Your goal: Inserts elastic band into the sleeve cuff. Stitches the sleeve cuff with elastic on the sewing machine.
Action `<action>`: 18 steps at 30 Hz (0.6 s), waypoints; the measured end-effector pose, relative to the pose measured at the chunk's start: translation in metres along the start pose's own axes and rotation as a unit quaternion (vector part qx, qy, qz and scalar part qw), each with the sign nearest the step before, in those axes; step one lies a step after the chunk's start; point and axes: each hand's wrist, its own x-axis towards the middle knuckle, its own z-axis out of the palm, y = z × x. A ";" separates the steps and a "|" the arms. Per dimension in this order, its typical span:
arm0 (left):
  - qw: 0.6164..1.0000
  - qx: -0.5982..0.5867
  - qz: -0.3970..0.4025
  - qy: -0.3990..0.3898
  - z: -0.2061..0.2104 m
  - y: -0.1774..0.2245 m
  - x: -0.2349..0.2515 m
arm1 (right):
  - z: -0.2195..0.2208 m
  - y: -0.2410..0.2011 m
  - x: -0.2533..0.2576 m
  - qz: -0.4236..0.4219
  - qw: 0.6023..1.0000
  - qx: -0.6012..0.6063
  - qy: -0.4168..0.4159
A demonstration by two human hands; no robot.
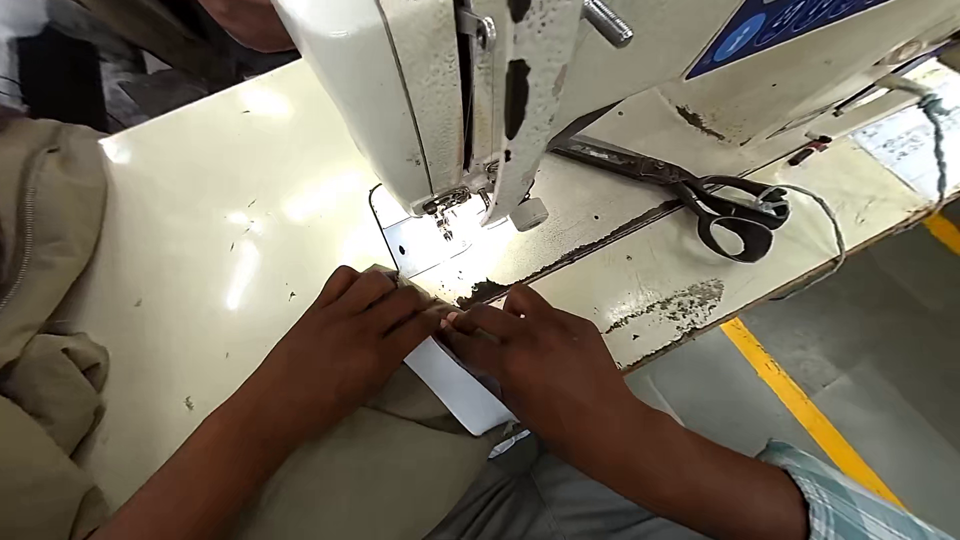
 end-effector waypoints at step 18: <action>0.999 -0.006 -0.023 0.045 0.014 -0.036 0.009 | 0.007 0.022 0.030 0.020 0.999 0.021 0.013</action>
